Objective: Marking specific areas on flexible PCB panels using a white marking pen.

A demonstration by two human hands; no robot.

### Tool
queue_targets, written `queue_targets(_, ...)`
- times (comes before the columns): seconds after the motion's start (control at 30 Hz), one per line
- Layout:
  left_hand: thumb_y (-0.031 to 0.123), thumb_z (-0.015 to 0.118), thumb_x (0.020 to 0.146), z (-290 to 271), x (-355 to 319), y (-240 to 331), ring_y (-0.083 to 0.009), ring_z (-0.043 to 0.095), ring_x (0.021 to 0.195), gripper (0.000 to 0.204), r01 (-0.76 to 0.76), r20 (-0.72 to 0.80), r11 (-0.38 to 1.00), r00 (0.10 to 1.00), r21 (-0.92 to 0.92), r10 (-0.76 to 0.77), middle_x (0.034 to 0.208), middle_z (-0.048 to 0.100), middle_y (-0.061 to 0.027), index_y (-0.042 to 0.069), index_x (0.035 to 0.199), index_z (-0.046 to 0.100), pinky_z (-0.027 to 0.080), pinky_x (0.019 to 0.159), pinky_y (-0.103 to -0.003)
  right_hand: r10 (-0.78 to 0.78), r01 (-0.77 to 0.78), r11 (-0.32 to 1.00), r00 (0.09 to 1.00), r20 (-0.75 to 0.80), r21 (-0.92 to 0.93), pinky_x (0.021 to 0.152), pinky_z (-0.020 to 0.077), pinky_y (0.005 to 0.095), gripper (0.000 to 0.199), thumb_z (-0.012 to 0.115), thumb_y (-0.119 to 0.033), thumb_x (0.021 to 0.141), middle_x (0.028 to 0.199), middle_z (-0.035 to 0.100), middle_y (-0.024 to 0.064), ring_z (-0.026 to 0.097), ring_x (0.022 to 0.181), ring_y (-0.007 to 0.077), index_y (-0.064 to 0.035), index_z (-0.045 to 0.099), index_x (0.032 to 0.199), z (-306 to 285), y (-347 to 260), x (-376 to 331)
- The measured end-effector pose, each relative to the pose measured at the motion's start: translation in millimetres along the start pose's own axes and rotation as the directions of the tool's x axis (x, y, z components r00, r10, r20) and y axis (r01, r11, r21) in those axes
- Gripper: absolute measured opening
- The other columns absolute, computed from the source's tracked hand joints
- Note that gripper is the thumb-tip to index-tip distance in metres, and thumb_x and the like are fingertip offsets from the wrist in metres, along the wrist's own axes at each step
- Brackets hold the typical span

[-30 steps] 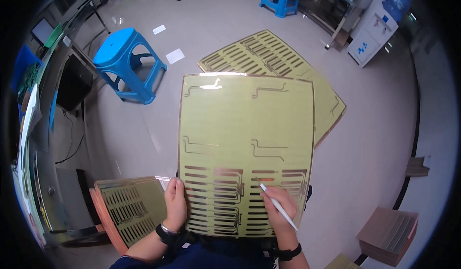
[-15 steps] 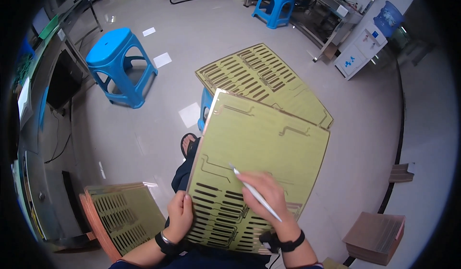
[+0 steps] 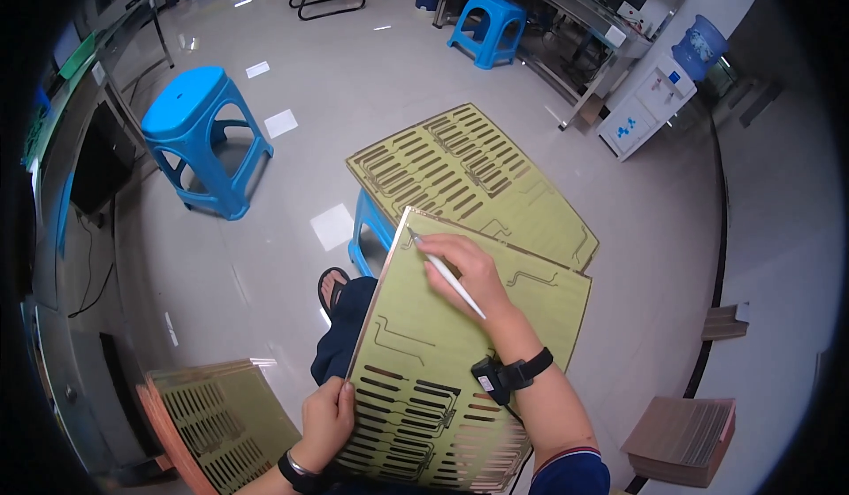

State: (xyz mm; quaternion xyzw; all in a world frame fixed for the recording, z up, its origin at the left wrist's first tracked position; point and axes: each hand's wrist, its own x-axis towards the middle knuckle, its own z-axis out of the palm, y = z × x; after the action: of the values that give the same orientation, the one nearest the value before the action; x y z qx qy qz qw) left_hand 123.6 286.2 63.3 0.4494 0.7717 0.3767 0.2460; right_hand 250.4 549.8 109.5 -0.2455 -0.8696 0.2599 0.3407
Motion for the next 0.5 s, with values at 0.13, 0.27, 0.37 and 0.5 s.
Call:
queue_targets(0.13,0.020,0.053,0.093,2.7,6.3,-7.4,-0.0384,0.058,0.060,0.021,0.040,0.062,0.997,0.997,0.059,-0.044,0.068,0.059,-0.0164,0.004,0.079,0.055,0.045,0.052,-0.046,0.048,-0.049,0.998,0.998,0.038,0.041,0.087,0.0521,0.0338,0.024,0.065,0.000,0.076,0.105,0.068,0.0119,0.066,0.097,0.0268,-0.0041,0.068,0.099,12.0,15.2,-3.0)
queue_targets(0.27,0.021,0.053,0.093,10.4,12.8,-10.5,-0.0383,0.058,0.059,0.023,0.009,0.049,0.990,0.999,0.141,-0.016,0.067,0.059,-0.0157,0.004,0.078,0.054,0.045,0.052,-0.046,0.043,-0.044,0.999,0.998,0.054,0.020,0.085,0.0521,0.0321,0.021,0.063,-0.001,0.077,0.105,0.068,0.0119,0.066,0.096,0.0241,-0.0023,0.067,0.098,19.0,31.9,-6.1)
queue_targets(0.37,0.020,0.054,0.092,14.3,14.3,-13.4,-0.0374,0.058,0.058,0.023,0.024,0.050,0.989,0.998,0.145,-0.032,0.066,0.058,-0.0150,0.005,0.076,0.053,0.044,0.051,-0.045,0.065,-0.067,0.997,0.995,0.081,0.026,0.085,0.0519,0.0323,0.020,0.062,-0.002,0.078,0.104,0.068,0.0118,0.066,0.096,0.0244,-0.0022,0.066,0.097,21.0,38.7,-5.6)
queue_targets(0.5,0.018,0.056,0.091,17.5,13.3,-19.3,-0.0364,0.057,0.056,0.022,-0.013,0.021,0.994,1.000,0.104,0.011,0.064,0.057,-0.0143,0.005,0.073,0.052,0.044,0.049,-0.044,0.123,-0.126,0.991,0.990,0.071,0.039,0.085,0.0517,0.0311,0.018,0.061,-0.002,0.080,0.105,0.068,0.0118,0.066,0.096,0.0238,-0.0017,0.066,0.097,23.0,32.8,-3.9)
